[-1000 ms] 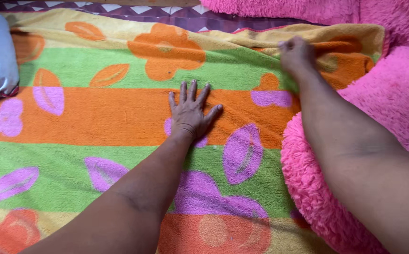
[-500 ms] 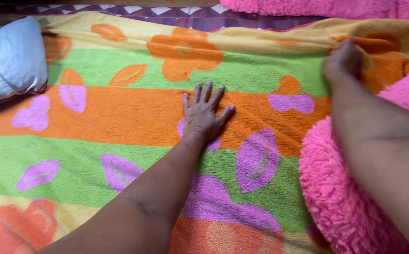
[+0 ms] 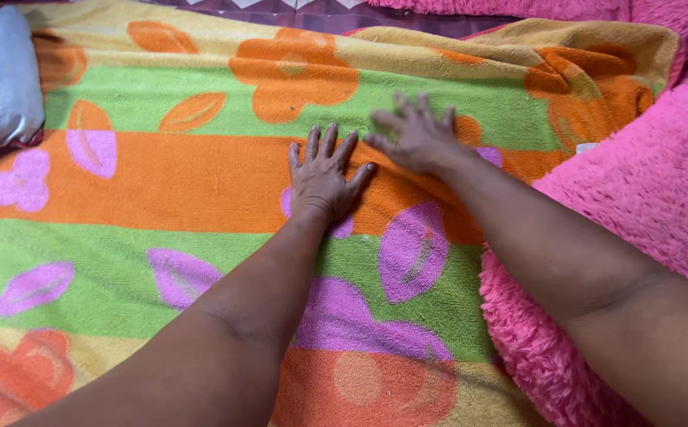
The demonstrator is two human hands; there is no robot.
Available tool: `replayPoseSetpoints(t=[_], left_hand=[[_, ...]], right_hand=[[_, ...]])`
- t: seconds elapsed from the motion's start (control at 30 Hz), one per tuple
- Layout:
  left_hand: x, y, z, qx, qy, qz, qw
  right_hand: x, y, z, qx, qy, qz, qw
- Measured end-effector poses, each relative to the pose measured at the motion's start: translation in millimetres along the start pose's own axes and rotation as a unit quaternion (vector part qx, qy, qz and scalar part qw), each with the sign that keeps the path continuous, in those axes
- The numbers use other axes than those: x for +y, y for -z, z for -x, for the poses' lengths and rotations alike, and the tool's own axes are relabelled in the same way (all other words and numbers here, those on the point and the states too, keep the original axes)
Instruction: The person smooths a floral-patterned blanket on a wooden bed, then places a white pillow at the head and a patterned pillow at the foot. They adjust the blanket edges and tuck them under the mattress, then reposition the pillows and a pink plush toy before smoothing the blanket again.
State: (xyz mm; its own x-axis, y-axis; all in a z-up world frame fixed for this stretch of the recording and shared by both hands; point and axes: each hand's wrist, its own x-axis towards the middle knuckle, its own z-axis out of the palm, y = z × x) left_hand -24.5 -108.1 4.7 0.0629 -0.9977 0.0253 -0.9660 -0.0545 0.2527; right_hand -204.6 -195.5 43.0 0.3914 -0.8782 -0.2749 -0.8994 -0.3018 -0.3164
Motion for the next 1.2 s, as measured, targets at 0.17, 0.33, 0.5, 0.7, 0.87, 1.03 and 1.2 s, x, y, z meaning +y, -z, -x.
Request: replayPoseSetpoints(t=[0.17, 0.33, 0.5, 0.7, 0.87, 1.03, 1.2], left_hand=[[-6.9, -9.0, 6.9, 0.049, 0.000, 0.000, 0.999], [-8.0, -0.2, -1.4, 0.020, 0.014, -0.004, 1.000], [-2.0, 0.3, -0.9, 0.027, 0.009, 0.000, 1.000], [-3.5, 4.2, -2.7, 0.016, 0.028, -0.018, 0.999], [1.3, 2.4, -1.2, 0.023, 0.015, -0.012, 1.000], [-1.9, 4.1, -0.7, 0.025, 0.018, -0.007, 0.999], [-0.4, 3.5, 0.1, 0.027, 0.025, -0.002, 0.999]], right_hand=[[31.4, 1.6, -11.9, 0.046, -0.038, 0.053, 0.997], [83.7, 52.5, -39.4, 0.085, -0.163, -0.162, 0.969], [169.3, 65.8, -5.0, 0.220, -0.287, -0.139, 0.922], [161.3, 62.0, 1.0, 0.132, -0.383, -0.094, 0.909], [37.9, 26.6, -9.4, 0.046, -0.131, -0.021, 0.990], [-21.5, -7.4, -23.1, 0.062, -0.048, -0.071, 0.994], [20.8, 18.9, -97.9, 0.265, -0.076, -0.211, 0.938]])
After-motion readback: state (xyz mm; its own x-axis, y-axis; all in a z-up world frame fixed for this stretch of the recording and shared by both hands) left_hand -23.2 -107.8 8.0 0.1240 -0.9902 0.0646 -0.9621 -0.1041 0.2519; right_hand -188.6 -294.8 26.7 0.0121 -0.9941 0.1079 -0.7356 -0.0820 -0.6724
